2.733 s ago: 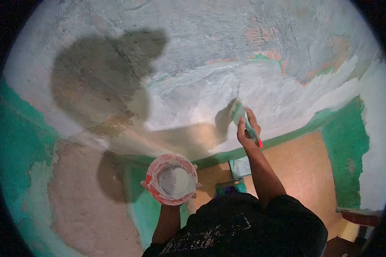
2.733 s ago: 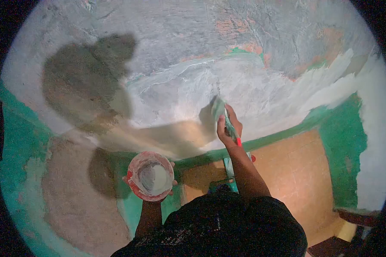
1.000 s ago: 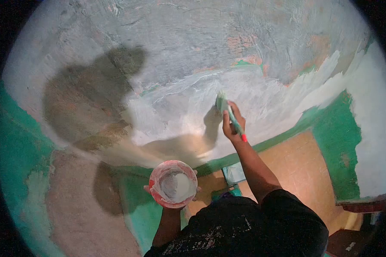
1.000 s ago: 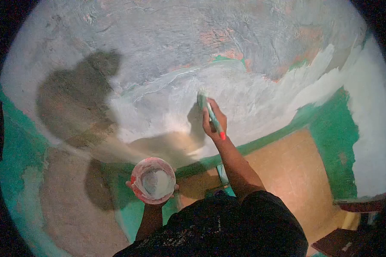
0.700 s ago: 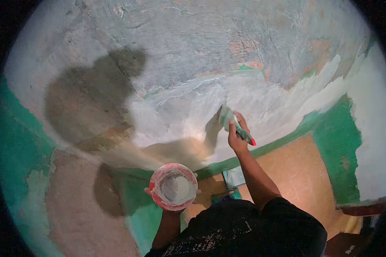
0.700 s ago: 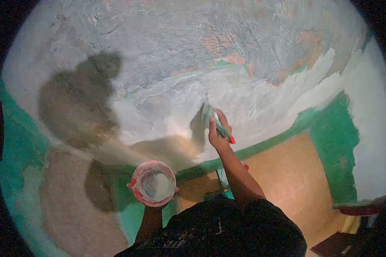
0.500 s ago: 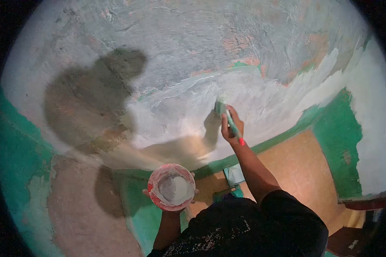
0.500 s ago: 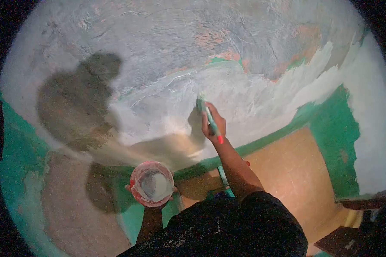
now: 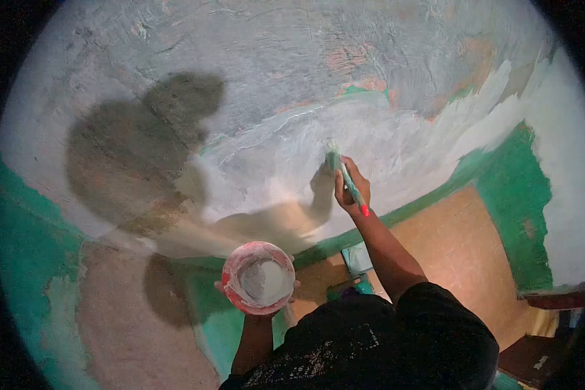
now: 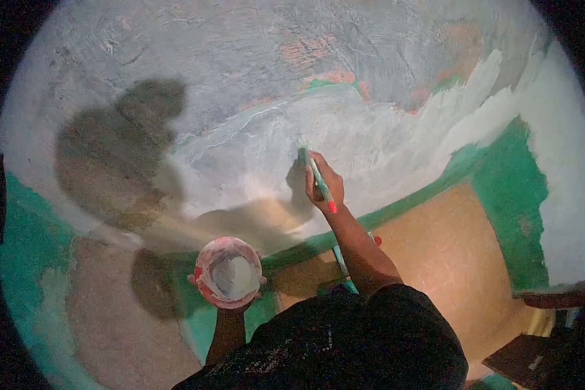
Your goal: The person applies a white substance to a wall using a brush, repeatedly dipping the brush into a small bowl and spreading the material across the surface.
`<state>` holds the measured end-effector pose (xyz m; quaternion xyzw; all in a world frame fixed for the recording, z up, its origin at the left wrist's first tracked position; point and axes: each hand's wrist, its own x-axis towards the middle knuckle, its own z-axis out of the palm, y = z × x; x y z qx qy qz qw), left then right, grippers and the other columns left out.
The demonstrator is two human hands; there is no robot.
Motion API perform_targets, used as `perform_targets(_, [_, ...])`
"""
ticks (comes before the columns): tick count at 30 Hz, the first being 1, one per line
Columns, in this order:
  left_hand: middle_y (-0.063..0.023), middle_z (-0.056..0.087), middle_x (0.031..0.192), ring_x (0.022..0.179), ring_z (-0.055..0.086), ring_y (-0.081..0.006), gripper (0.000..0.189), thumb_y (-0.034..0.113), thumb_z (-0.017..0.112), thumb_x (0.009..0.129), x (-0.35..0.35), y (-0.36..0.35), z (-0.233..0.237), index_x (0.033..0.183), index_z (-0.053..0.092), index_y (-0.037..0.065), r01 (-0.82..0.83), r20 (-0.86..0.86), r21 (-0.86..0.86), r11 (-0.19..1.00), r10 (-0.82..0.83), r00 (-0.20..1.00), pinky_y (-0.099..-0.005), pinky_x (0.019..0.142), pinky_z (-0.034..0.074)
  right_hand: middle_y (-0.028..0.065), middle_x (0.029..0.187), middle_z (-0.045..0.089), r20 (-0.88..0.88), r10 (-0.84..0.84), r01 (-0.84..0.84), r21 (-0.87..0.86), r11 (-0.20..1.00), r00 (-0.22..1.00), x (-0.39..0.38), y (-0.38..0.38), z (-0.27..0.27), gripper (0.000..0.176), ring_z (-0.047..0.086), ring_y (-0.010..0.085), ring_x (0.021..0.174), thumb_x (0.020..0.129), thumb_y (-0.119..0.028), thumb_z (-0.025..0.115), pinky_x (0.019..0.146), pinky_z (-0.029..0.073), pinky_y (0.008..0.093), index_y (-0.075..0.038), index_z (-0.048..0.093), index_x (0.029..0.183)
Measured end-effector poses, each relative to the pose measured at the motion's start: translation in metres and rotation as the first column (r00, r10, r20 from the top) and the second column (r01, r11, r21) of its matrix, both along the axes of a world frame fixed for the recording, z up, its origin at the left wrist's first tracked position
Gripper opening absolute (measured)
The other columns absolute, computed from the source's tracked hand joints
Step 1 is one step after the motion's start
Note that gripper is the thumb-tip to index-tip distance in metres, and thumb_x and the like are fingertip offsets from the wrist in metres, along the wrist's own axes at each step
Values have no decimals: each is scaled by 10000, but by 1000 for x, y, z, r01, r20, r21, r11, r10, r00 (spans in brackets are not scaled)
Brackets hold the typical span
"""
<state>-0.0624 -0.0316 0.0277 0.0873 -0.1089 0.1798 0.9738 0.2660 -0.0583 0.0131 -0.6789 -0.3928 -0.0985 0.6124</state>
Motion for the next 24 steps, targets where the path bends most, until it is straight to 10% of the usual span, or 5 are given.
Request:
perform_targets(4, [-297, 282, 1473, 1272, 367, -581, 1015, 757, 668, 686, 17, -13, 20, 1455, 377, 161, -91, 32, 98, 991, 88, 996, -788, 864, 418, 136, 983, 713, -292, 97, -66, 113, 991, 952, -11, -9, -24, 332, 688, 128, 876, 938, -103, 595, 728, 526, 267, -60, 572, 1266])
perform_targets(10, [-294, 305, 1464, 1218, 430, -578, 1028, 794, 637, 667, 15, -14, 15, 1454, 366, 191, -150, -14, 128, 980, 153, 988, -777, 822, 452, 131, 1032, 674, -226, 179, -145, 156, 977, 957, -16, -26, 38, 345, 618, 127, 917, 954, -101, 585, 768, 495, 260, 8, 534, 1278])
perform_targets(14, [-326, 300, 1453, 1167, 463, -610, 1074, 811, 637, 637, 13, -32, 18, 1467, 334, 201, -466, -271, -3, 885, 448, 852, -775, 771, 478, 91, 1035, 643, -417, 456, -290, 404, 868, 786, -28, -29, 53, 355, 594, 113, 911, 951, -118, 607, 772, 478, 246, -8, 509, 1275])
perform_targets(24, [-282, 335, 1457, 1204, 398, -646, 1140, 827, 631, 645, 71, -1, 58, 1490, 267, 154, 93, 44, 131, 987, -100, 994, -748, 924, 413, 66, 997, 654, -348, 697, -689, 170, 704, 627, -15, -87, 157, 240, 605, 125, 942, 872, -77, 724, 813, 499, 277, 23, 632, 1069])
